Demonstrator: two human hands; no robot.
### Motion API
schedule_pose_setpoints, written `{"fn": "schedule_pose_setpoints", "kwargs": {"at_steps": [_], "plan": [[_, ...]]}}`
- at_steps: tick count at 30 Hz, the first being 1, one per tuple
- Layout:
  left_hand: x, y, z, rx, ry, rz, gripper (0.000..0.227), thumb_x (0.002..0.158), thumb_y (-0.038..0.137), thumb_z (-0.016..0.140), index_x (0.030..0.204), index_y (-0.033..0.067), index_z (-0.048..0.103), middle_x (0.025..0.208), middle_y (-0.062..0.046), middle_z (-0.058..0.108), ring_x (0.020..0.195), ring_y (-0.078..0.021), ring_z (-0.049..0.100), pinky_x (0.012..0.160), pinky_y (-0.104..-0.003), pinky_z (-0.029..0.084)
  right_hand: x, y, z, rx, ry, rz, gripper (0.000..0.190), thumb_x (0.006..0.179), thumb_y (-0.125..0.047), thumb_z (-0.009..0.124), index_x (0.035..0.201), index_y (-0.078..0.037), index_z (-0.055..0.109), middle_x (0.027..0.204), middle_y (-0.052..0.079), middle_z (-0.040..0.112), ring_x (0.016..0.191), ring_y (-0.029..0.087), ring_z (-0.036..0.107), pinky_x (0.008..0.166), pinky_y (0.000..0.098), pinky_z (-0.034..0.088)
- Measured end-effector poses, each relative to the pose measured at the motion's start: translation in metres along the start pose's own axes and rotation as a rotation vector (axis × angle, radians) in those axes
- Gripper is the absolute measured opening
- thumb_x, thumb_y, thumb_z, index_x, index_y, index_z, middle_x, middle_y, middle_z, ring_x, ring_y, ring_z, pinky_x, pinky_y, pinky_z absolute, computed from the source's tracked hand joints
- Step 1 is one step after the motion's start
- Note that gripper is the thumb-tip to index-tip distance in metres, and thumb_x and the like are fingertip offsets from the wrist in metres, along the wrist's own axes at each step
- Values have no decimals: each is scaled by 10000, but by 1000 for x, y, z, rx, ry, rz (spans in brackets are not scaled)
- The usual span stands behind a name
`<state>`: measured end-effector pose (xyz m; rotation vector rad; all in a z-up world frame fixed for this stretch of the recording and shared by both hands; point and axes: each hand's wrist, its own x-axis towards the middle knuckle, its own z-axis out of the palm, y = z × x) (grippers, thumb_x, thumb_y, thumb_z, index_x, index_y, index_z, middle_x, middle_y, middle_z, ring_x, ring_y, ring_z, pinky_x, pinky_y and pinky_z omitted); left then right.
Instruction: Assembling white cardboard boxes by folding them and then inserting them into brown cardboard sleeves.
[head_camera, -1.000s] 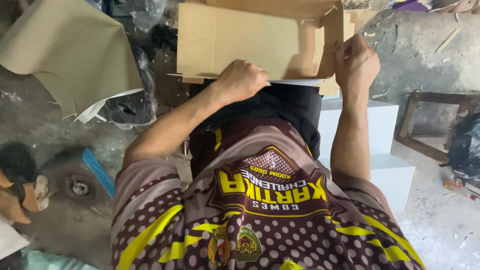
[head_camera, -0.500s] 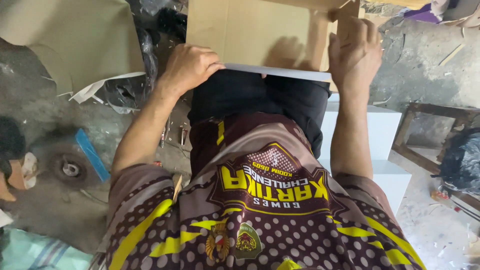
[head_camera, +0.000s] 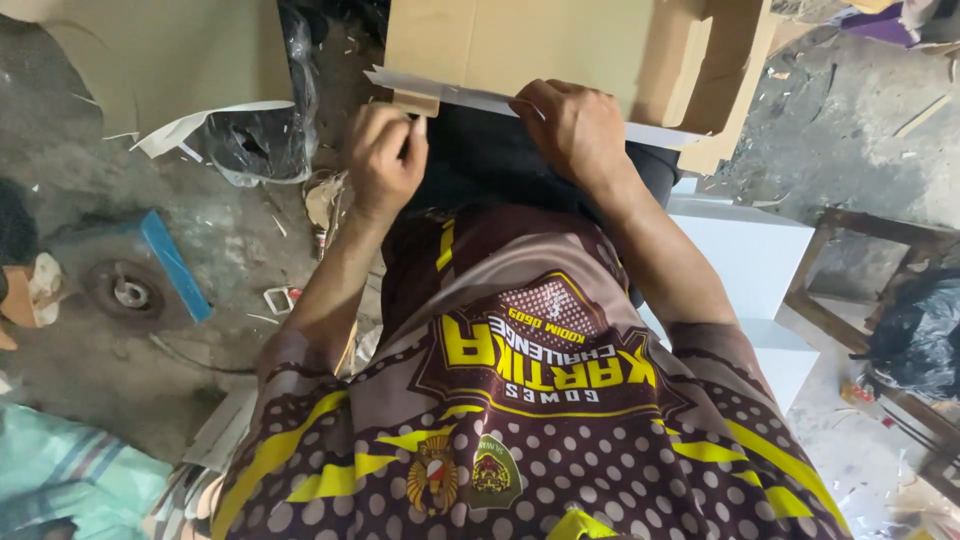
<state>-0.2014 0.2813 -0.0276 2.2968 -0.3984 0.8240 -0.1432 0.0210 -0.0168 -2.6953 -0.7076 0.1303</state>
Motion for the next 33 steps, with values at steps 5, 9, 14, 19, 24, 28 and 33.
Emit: {"fn": "schedule_pose_setpoints", "kwargs": {"at_steps": [5, 9, 14, 19, 24, 28, 33], "plan": [[-37, 2, 26, -35, -279, -127, 319, 1072, 143, 613, 1296, -81, 649, 1285, -214, 648, 1235, -382, 589, 1125, -493, 463, 0, -5, -15, 24, 57, -49, 262, 1096, -376, 647, 964, -161, 715, 816, 2, 729, 674, 333, 689, 511, 456, 474], [-36, 7, 29, 83, -322, -150, 390, 1082, 254, 608, 1359, -20, 631, 1280, -178, 639, 1180, -342, 592, 1013, -449, 497, -3, -4, -16, 50, 81, -54, 216, 1076, -308, 657, 937, -147, 690, 796, 8, 716, 673, 323, 683, 477, 440, 446], [-39, 9, 40, 129, -366, -226, 395, 1050, 373, 645, 1258, 43, 711, 1235, -177, 581, 1126, -373, 539, 983, -505, 451, -10, -8, -13, 67, 98, -74, 153, 1061, -266, 646, 944, -191, 710, 845, -6, 747, 688, 270, 701, 460, 426, 460], [-37, 2, 49, 160, -373, -224, 405, 1049, 458, 605, 1186, 113, 769, 1141, -176, 593, 1037, -363, 522, 1004, -530, 388, -6, -4, -8, 44, 70, -47, 202, 1068, -291, 631, 922, -169, 700, 831, 31, 733, 669, 341, 687, 491, 462, 475], [-60, -25, 66, 145, -215, -95, 330, 973, 466, 716, 1086, 160, 768, 1056, -87, 549, 1068, -317, 554, 962, -501, 419, -8, -8, -22, 91, 45, -120, 123, 1041, -223, 617, 966, -149, 680, 821, 60, 725, 788, 289, 753, 637, 414, 591], [-62, -24, 67, 155, -256, -129, 310, 959, 449, 728, 1086, 170, 771, 1098, -78, 563, 1106, -306, 546, 999, -511, 392, -9, -6, -19, 63, 76, -181, 124, 1054, -228, 613, 967, -168, 678, 791, 33, 698, 756, 244, 742, 650, 357, 592], [-56, -21, 67, 224, -329, -139, 302, 936, 468, 745, 1057, 192, 765, 1124, -61, 562, 1077, -285, 542, 972, -516, 385, -4, -3, 0, -12, 62, -177, 83, 1026, -215, 635, 975, -163, 675, 791, 30, 713, 763, 248, 755, 718, 378, 603]]}}
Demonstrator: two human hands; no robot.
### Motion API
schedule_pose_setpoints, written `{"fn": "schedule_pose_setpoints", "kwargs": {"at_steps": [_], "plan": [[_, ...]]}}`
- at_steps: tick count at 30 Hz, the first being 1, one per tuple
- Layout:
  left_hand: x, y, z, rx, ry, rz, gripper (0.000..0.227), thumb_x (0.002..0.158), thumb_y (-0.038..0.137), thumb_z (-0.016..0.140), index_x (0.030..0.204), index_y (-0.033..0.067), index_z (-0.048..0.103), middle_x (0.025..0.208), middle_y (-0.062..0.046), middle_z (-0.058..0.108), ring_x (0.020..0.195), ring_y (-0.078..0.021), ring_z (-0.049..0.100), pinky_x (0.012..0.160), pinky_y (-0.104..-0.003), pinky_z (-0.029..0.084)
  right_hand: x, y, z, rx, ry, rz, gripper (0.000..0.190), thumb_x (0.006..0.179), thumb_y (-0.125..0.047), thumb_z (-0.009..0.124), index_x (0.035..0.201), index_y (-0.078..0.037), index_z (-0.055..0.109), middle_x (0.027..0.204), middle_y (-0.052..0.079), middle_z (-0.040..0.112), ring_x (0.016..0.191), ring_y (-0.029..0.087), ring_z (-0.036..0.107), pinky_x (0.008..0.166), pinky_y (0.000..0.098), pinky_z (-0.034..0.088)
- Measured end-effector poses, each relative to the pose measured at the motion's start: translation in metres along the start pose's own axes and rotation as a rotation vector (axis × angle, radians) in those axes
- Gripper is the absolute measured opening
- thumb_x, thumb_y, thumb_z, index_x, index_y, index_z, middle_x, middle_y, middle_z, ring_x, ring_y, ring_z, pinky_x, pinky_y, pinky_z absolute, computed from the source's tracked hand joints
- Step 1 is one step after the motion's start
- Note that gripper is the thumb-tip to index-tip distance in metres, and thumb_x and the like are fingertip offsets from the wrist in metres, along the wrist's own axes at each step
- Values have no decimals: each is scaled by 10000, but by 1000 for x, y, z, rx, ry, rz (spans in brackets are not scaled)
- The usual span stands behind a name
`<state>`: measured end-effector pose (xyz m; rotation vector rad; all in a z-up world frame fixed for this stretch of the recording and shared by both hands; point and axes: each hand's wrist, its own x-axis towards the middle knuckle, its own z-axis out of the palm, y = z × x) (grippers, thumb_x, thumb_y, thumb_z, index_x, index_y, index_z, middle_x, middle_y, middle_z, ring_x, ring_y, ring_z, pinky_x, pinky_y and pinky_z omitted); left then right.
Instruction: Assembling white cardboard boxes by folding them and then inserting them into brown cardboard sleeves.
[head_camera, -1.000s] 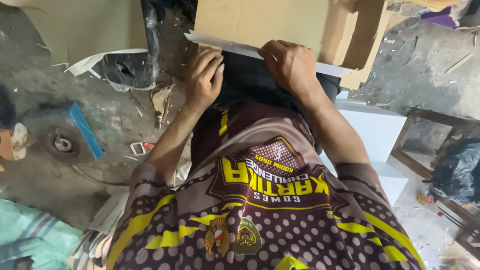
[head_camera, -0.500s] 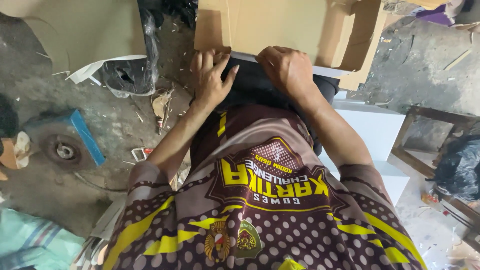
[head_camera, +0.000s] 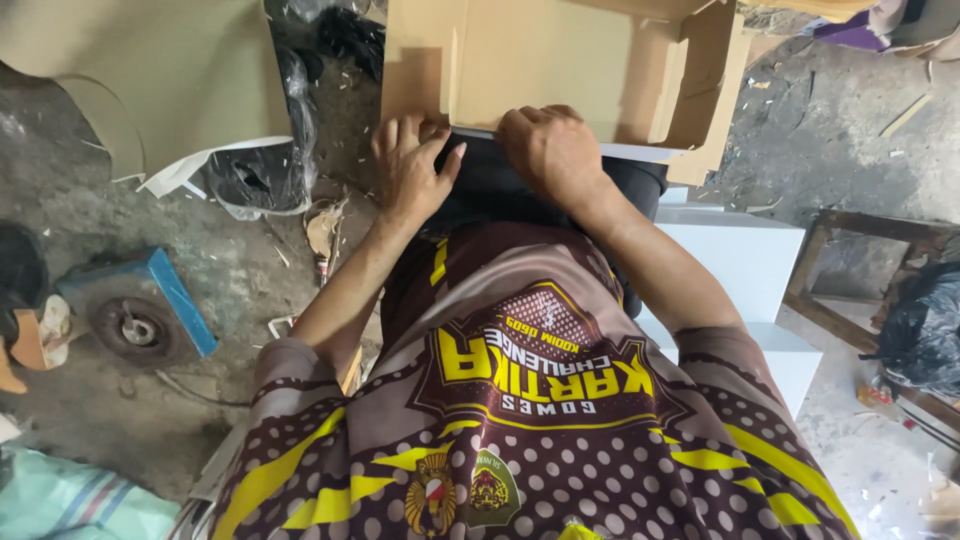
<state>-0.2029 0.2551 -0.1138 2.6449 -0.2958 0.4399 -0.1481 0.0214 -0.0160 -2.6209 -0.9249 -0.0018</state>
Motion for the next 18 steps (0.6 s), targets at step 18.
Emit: {"fn": "schedule_pose_setpoints", "kwargs": {"at_steps": [18], "plan": [[120, -25, -77, -386, -616, -177, 159, 949, 23, 566, 1051, 74, 677, 948, -136, 738, 722, -292, 650, 604, -425, 445, 27, -32, 30, -180, 13, -20, 557, 992, -293, 627, 1528, -244, 485, 1072, -10, 684, 772, 225, 716, 529, 365, 566]]}}
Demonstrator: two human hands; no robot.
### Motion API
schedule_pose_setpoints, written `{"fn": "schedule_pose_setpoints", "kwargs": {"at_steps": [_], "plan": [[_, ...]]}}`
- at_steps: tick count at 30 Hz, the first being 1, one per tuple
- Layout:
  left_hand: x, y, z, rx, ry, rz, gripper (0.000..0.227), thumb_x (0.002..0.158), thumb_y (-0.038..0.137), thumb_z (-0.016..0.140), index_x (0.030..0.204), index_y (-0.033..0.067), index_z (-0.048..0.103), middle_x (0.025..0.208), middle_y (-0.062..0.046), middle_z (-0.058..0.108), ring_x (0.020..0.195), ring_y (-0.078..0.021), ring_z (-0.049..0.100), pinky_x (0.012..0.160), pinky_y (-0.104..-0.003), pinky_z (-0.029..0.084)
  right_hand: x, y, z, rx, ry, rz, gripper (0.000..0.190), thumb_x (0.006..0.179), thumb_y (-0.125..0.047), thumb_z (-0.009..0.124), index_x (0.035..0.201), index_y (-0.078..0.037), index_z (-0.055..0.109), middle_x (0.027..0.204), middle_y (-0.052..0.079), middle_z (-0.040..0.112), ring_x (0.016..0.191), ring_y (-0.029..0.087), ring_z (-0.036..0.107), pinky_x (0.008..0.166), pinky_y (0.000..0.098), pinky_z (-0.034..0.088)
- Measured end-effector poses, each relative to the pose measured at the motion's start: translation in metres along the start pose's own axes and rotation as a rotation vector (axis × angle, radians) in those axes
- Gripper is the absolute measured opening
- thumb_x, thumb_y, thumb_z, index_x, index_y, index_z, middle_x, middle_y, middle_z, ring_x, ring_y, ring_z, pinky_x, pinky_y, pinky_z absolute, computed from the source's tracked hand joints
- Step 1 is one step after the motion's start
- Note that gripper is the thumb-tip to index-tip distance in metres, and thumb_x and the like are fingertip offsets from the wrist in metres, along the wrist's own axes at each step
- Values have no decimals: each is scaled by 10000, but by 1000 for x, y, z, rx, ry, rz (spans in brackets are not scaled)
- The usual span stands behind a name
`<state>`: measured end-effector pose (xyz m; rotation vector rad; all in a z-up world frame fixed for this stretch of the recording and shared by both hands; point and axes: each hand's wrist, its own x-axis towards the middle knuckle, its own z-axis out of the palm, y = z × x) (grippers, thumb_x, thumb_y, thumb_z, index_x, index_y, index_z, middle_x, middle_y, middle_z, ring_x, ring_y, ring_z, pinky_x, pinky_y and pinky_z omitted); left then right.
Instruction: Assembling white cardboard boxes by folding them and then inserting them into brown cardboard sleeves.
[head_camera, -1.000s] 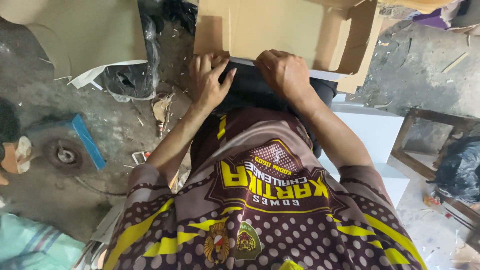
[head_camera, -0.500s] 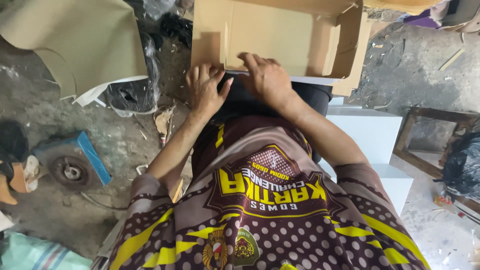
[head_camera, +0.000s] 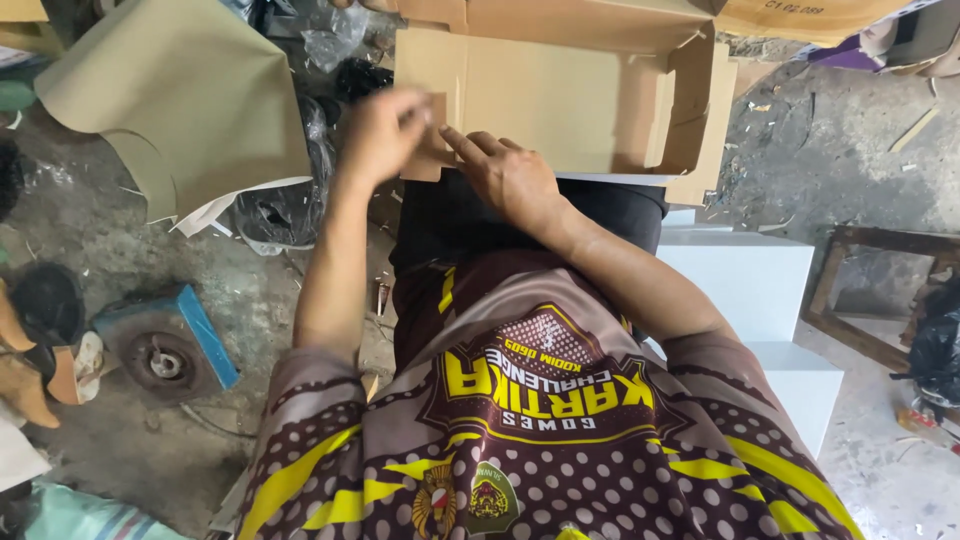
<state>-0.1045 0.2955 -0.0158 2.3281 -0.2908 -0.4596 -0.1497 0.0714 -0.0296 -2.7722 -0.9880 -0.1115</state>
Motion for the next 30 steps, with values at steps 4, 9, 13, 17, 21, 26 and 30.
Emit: {"fn": "schedule_pose_setpoints", "kwargs": {"at_steps": [4, 9, 13, 17, 21, 26, 30], "plan": [[61, -26, 16, -721, 128, -264, 280, 1021, 210, 602, 1237, 49, 681, 941, -63, 734, 727, -134, 720, 539, -220, 575, -1, -1, -3, 80, -4, 28, 498, 1026, -288, 611, 1508, -233, 497, 1078, 10, 692, 773, 273, 720, 501, 410, 564], [100, -27, 37, -1013, 117, -523, 517, 1023, 175, 478, 1536, 117, 496, 914, -49, 736, 688, -113, 690, 489, -202, 375, 1, -1, -5, 82, 5, 56, 465, 1022, -300, 603, 1477, -249, 523, 1060, 6, 691, 770, 277, 724, 521, 415, 563], [107, -25, 46, -946, 121, -523, 544, 992, 176, 489, 1535, 149, 509, 666, -12, 633, 516, -96, 586, 424, -230, 246, 2, 0, -1, 46, 13, 51, 475, 1019, -329, 621, 1481, -266, 530, 1026, -15, 684, 750, 252, 722, 520, 396, 565], [117, -59, 71, -878, 224, -339, 422, 993, 129, 511, 1398, 46, 597, 596, -19, 451, 434, -130, 485, 376, -259, 393, 2, 0, -1, 59, 13, 57, 467, 1030, -352, 618, 1478, -263, 524, 1066, -9, 700, 751, 255, 729, 528, 401, 567], [106, -65, 76, -822, 263, -260, 409, 969, 97, 525, 1333, 43, 702, 611, -36, 490, 464, -140, 508, 437, -275, 489, 1, 0, 4, -3, 33, 50, 481, 1036, -398, 617, 1491, -277, 519, 1040, -33, 679, 741, 224, 723, 498, 373, 559], [104, -66, 77, -852, 165, -277, 536, 1031, 157, 553, 1552, 58, 480, 621, -39, 560, 506, -134, 525, 456, -291, 472, 1, -1, -1, -8, 1, 45, 520, 1008, -377, 634, 1506, -289, 509, 984, -26, 663, 722, 221, 718, 481, 377, 553], [82, -30, 23, -612, 105, -202, 456, 1049, 209, 594, 1469, 33, 563, 742, -65, 682, 535, -111, 606, 434, -249, 498, 3, -1, -3, -13, 33, 53, 467, 1030, -365, 608, 1483, -288, 529, 956, -28, 665, 706, 219, 716, 473, 366, 545]]}}
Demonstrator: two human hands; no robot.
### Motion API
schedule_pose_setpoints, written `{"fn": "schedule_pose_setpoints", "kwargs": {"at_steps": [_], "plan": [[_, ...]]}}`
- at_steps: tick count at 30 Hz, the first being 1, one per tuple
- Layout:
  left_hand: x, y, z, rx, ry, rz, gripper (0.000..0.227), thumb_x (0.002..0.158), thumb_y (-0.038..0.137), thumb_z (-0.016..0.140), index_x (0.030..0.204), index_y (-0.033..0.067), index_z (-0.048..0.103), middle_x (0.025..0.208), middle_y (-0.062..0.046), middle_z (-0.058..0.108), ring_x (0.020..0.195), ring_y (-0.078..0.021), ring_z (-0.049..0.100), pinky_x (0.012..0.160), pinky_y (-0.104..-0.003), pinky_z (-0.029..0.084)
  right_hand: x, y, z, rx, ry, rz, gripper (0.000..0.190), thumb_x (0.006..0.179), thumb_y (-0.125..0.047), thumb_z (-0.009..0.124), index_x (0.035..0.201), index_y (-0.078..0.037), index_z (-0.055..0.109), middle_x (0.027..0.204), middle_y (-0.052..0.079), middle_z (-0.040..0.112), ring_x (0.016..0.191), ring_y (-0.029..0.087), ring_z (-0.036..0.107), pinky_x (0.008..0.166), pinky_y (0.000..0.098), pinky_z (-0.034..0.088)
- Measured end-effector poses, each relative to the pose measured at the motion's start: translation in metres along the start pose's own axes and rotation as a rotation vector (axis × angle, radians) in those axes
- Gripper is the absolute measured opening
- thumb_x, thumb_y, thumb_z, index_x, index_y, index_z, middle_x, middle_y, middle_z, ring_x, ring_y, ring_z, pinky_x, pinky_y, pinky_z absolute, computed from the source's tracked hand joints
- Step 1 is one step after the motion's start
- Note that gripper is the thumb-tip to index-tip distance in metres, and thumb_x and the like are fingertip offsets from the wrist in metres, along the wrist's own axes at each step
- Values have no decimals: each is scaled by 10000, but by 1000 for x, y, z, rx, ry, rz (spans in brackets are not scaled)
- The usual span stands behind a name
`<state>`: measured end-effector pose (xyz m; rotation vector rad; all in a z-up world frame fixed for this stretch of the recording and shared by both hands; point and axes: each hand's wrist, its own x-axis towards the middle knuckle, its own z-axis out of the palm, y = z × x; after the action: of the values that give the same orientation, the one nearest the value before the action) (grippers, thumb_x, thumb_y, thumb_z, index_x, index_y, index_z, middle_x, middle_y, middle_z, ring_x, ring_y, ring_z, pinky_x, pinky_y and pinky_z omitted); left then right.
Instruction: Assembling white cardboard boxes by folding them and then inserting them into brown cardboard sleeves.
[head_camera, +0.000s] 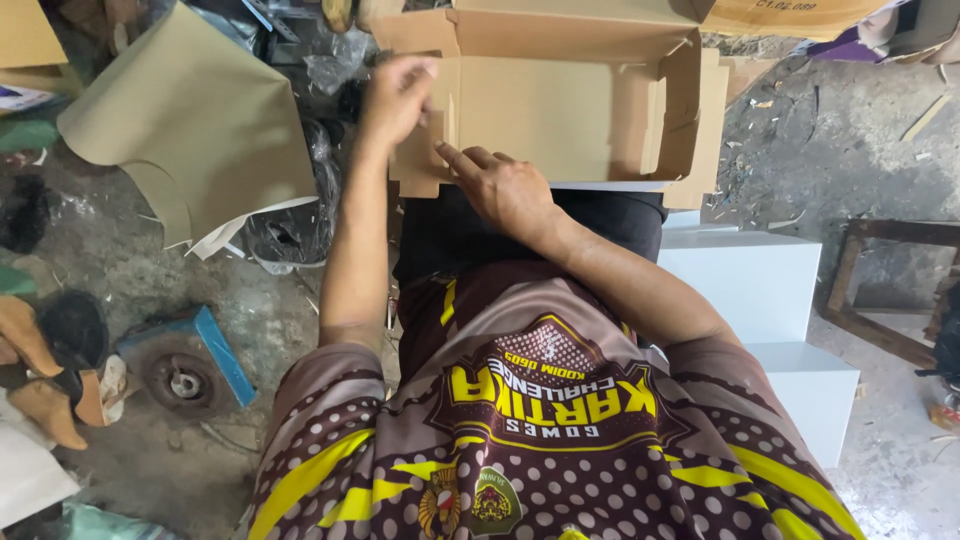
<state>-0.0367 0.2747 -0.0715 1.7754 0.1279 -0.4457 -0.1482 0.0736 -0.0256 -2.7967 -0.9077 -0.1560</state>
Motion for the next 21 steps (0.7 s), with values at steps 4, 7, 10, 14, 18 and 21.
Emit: {"fn": "schedule_pose_setpoints", "kwargs": {"at_steps": [4, 7, 10, 14, 18, 21], "plan": [[4, 44, -29, 467, 438, 630, 138, 986, 180, 623, 956, 74, 705, 874, -80, 665, 814, -252, 589, 700, -366, 462, 6, -1, -6, 196, -49, 75, 479, 1028, -444, 607, 1458, -241, 547, 1130, 7, 683, 784, 322, 729, 513, 477, 570], [22, 57, -41, 755, 353, 705, 149, 948, 116, 696, 1075, 40, 716, 1027, -177, 718, 939, -387, 638, 721, -462, 498, 19, 0, -18, 380, -121, 188, 447, 1017, -501, 581, 1372, -233, 623, 1230, 29, 671, 845, 402, 726, 618, 566, 568], [56, 45, -45, 1005, 144, 594, 156, 949, 204, 670, 898, 69, 611, 851, -168, 636, 757, -399, 595, 572, -519, 442, 38, 9, -14, 425, -133, 237, 342, 1028, -460, 543, 1175, -217, 734, 1171, 62, 688, 851, 416, 718, 666, 567, 557], [59, 43, -32, 1177, 38, 545, 305, 981, 238, 724, 727, 69, 725, 746, -125, 708, 687, -345, 680, 539, -516, 510, 45, 10, -5, 464, -170, 313, 236, 1003, -380, 607, 1050, -217, 771, 1026, 57, 710, 794, 398, 701, 623, 523, 545], [47, 52, -27, 1025, -112, 389, 607, 1103, 214, 682, 624, 99, 327, 589, -72, 396, 550, -247, 396, 555, -458, 314, 46, 14, -2, 634, -64, 294, 131, 939, -257, 676, 986, -213, 789, 996, 42, 739, 759, 300, 713, 664, 421, 535], [44, 52, -24, 933, -183, 358, 604, 1048, 242, 678, 606, 106, 292, 534, -48, 304, 559, -185, 300, 566, -434, 228, 48, 17, 2, 726, -153, 381, 373, 961, -296, 704, 1199, -156, 453, 1029, 61, 782, 833, 398, 732, 631, 497, 519]]}}
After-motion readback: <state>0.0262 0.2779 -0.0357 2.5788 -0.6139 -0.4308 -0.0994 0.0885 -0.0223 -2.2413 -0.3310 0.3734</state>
